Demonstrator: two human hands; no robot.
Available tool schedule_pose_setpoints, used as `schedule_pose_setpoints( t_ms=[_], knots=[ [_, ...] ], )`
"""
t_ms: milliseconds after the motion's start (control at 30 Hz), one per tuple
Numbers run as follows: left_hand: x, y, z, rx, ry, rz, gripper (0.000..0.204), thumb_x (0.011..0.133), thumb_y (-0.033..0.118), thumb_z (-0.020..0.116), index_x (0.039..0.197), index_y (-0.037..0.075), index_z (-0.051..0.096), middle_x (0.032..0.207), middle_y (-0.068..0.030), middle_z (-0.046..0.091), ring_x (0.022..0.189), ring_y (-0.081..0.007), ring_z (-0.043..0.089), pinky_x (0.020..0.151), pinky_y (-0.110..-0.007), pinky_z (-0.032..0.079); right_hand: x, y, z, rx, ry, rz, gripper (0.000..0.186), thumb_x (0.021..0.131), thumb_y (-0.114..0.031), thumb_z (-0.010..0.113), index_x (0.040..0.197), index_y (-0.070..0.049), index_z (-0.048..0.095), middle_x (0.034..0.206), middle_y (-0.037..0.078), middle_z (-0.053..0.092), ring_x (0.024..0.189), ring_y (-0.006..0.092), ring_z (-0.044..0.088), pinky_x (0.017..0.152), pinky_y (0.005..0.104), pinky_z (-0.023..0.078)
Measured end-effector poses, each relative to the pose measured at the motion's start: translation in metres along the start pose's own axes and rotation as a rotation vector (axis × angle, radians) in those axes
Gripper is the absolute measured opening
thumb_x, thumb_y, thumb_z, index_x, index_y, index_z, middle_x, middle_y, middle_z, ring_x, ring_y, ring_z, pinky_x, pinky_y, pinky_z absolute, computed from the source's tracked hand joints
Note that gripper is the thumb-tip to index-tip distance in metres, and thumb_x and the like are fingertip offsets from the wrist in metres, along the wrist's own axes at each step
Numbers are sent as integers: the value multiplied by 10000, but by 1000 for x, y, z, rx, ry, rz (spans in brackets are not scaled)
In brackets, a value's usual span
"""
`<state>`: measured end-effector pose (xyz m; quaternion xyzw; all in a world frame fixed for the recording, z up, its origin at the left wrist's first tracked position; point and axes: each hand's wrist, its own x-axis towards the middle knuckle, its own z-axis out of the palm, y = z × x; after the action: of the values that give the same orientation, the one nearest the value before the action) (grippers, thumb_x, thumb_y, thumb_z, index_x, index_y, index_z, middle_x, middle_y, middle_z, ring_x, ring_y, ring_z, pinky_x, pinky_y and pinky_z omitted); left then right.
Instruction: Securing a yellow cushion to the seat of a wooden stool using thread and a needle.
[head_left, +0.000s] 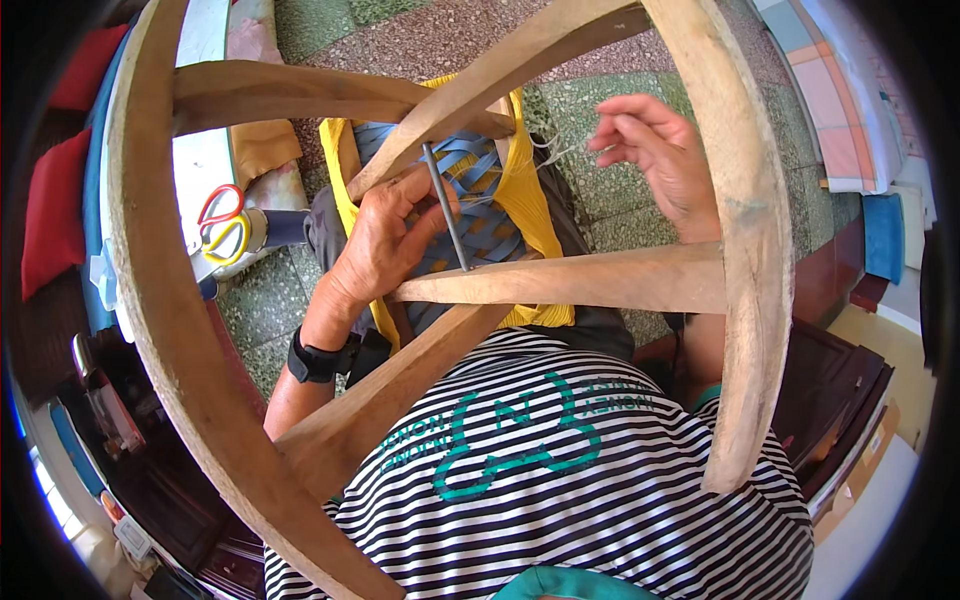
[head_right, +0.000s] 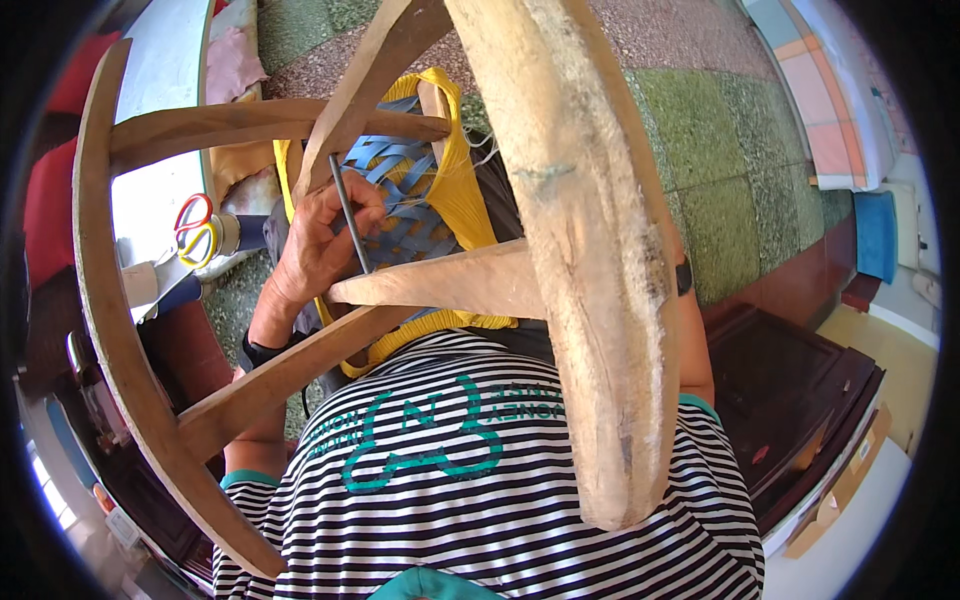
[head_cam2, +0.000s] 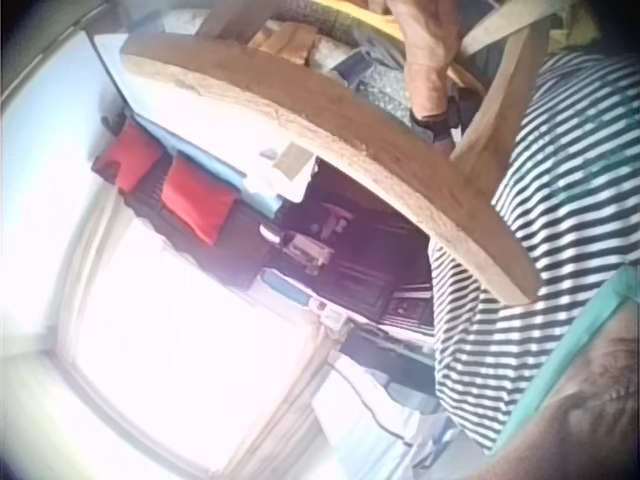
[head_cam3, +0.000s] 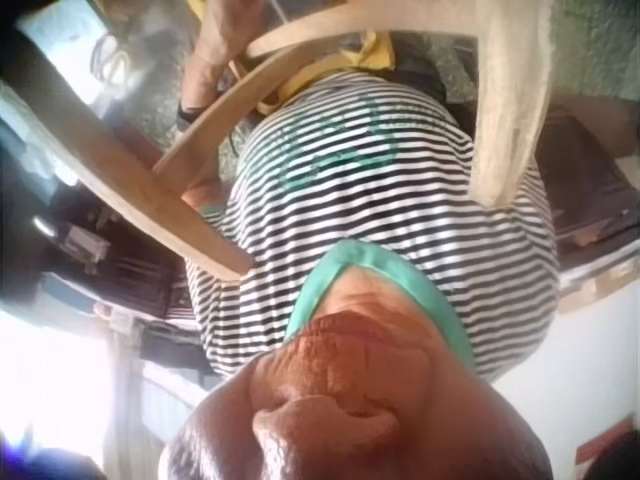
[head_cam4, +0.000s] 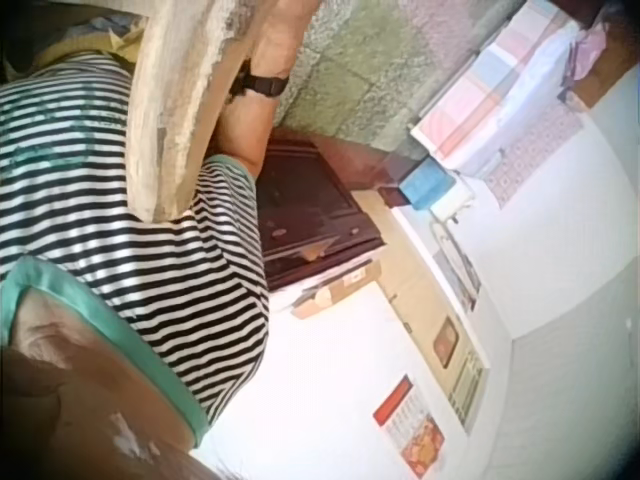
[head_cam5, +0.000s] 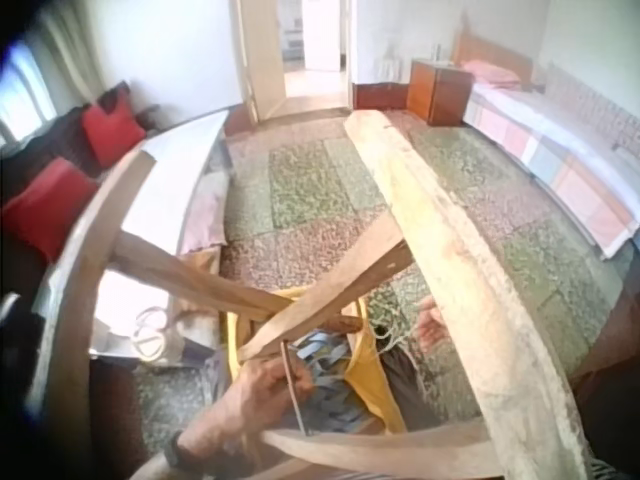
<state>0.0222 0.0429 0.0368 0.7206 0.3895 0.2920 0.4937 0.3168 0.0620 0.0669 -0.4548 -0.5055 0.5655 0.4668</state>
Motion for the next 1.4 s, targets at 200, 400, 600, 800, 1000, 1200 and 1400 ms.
schedule_pose_setpoints(
  t_ms=[200,400,600,800,1000,1200,1400],
  knots=[
    [-1,-5,-4,59,8,21,28,892,36,569,892,7,571,798,-54,568,720,-129,547,662,-271,464,-1,-2,-39,68,134,-138,235,911,-78,588,1132,-4,619,948,72,666,793,108,632,676,247,530],
    [9,-32,-2,-86,44,-36,37,886,25,592,875,-5,574,749,-39,581,695,-98,556,649,-248,472,14,37,-33,22,93,-89,174,914,-57,579,1079,-7,605,900,125,660,694,144,619,641,297,531],
    [-1,-39,-1,-169,104,-57,75,911,28,574,848,-12,565,746,-30,590,700,-85,548,651,-237,475,34,0,-47,170,235,-228,152,907,-84,606,1044,-20,627,940,57,658,778,120,626,739,278,537],
    [1,-37,-3,-178,103,-62,81,912,36,578,847,-12,568,747,-33,592,700,-85,544,660,-238,480,15,-54,-109,444,273,-398,145,919,-43,569,1054,5,595,883,75,614,861,158,596,868,350,521],
    [8,-37,-5,-173,82,-17,79,912,40,577,851,-9,572,757,-31,582,704,-94,549,662,-247,484,-2,-64,-144,689,319,-583,97,910,5,545,976,42,606,905,90,607,908,187,581,1160,536,243],
    [0,-31,-12,-107,53,-66,64,906,30,576,853,-4,572,763,-24,579,723,-92,544,679,-245,478,13,-39,-79,116,346,-359,122,912,-25,566,998,23,638,909,71,622,827,168,607,937,402,492],
    [-3,-28,-9,-132,61,-169,81,919,47,572,856,-4,575,781,-28,612,727,-80,543,682,-241,481,51,76,-18,38,22,-146,117,882,-56,627,983,-7,660,814,35,635,719,86,595,646,226,520]
  ],
)
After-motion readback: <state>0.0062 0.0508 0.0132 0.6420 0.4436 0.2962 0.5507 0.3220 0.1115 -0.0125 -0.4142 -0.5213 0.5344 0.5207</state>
